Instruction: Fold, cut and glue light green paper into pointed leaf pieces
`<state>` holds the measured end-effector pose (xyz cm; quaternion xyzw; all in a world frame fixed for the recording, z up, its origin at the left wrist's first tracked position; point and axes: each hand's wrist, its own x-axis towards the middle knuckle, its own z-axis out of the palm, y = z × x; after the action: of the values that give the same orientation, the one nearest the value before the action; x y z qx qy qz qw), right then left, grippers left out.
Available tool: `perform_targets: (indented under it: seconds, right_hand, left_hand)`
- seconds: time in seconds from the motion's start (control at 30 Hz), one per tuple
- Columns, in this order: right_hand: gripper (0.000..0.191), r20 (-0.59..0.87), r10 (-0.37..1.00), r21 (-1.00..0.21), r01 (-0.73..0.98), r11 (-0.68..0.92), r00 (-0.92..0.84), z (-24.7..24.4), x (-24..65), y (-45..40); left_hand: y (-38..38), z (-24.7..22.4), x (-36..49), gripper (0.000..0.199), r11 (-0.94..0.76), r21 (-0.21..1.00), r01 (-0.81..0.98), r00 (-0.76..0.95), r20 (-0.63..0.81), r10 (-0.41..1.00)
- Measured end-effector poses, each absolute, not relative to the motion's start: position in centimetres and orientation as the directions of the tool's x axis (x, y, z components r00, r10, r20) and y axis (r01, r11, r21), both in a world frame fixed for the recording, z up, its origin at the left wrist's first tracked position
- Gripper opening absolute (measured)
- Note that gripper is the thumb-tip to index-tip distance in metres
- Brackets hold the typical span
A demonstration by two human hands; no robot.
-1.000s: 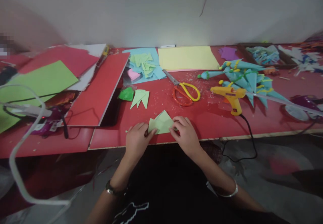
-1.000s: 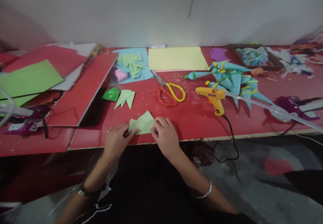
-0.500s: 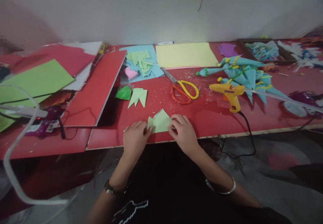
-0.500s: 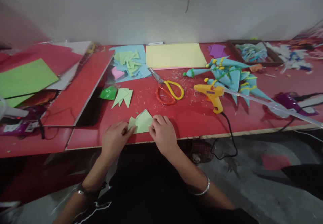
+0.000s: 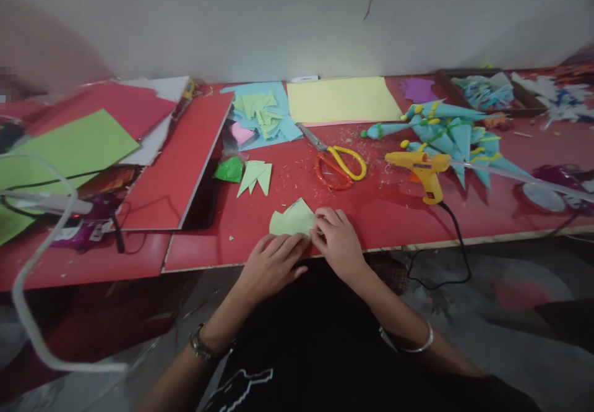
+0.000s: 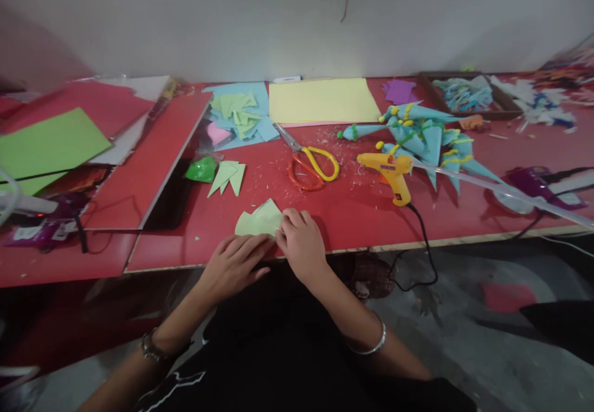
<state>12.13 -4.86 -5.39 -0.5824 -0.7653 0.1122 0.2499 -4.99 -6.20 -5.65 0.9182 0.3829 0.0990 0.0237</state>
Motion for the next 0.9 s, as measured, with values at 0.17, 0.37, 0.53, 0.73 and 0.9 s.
perform_targets:
  seconds: [0.17, 0.37, 0.53, 0.73, 0.9]
  right_hand:
    - [0.013, 0.237, 0.951, -0.450, 0.845, 0.290, -0.201, -5.4, 12.1, -4.8]
    - [0.014, 0.261, 0.946, -0.452, 0.841, 0.298, -0.195, -5.5, 12.1, -4.9]
    - [0.015, 0.279, 0.944, -0.466, 0.834, 0.295, -0.177, -5.6, 12.2, -5.0]
    - [0.015, 0.273, 0.956, -0.488, 0.841, 0.234, -0.108, -5.4, 12.8, -5.5]
    - [0.015, 0.259, 0.965, -0.473, 0.865, 0.169, -0.047, -5.3, 13.6, -6.0]
  left_hand:
    - [-6.2, -5.7, -5.1, 0.040, -0.691, 0.091, 0.717, 0.668, 0.194, 0.719]
    - [-6.4, -5.7, -6.4, 0.037, -0.616, 0.112, 0.780, 0.586, 0.216, 0.781]
    - [-6.5, -5.9, -8.6, 0.033, -0.587, 0.080, 0.806, 0.548, 0.276, 0.790]
    - [-6.6, -6.0, -9.6, 0.032, -0.558, 0.080, 0.826, 0.516, 0.293, 0.805]
    - [-6.6, -5.8, -9.5, 0.033, -0.573, 0.051, 0.818, 0.531, 0.315, 0.787]
